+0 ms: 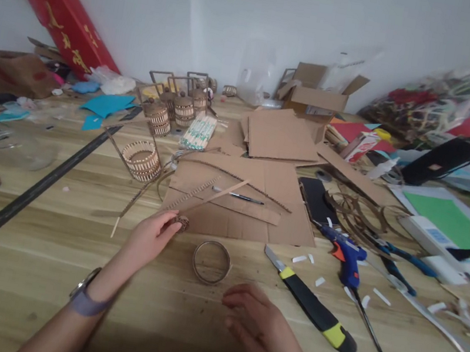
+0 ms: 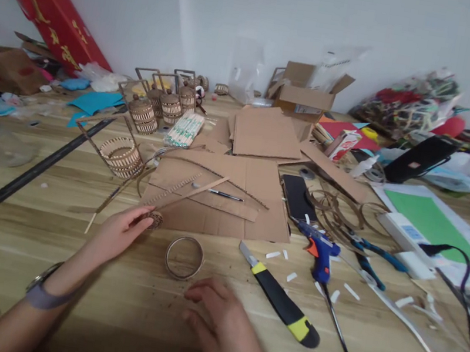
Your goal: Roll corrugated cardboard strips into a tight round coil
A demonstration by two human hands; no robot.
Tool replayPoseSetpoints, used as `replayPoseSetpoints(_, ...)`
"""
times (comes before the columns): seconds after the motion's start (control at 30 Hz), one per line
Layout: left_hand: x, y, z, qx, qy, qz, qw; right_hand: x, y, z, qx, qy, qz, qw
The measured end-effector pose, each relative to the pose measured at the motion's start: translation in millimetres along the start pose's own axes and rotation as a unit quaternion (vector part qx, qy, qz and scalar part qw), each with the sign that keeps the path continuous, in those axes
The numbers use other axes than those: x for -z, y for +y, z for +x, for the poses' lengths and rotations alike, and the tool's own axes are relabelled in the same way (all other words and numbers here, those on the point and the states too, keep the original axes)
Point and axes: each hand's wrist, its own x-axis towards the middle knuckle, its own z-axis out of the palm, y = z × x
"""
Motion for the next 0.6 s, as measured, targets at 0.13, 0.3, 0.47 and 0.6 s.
replayPoseSetpoints(0.13, 0.7, 25, -29, -0.131, 0.022, 0.032, 0.991, 6, -1, 4, 0.09, 0.095, -0.106, 0.986)
replayPoseSetpoints(0.3, -1.1, 61, -75, -0.266, 0.03, 0.045, 0.962, 15, -7, 27, 0.189, 0.237, -0.359, 0.883)
replayPoseSetpoints(0.47, -1.5, 74, -94, -0.298, 0.011, -0.018, 0.954, 21, -9, 37, 0.165, 0.191, -0.424, 0.87)
replayPoseSetpoints(0.6, -4.0, 74, -93, -0.269, 0.006, -0.053, 0.962, 29, -12, 21, 0.146, 0.182, -0.417, 0.878)
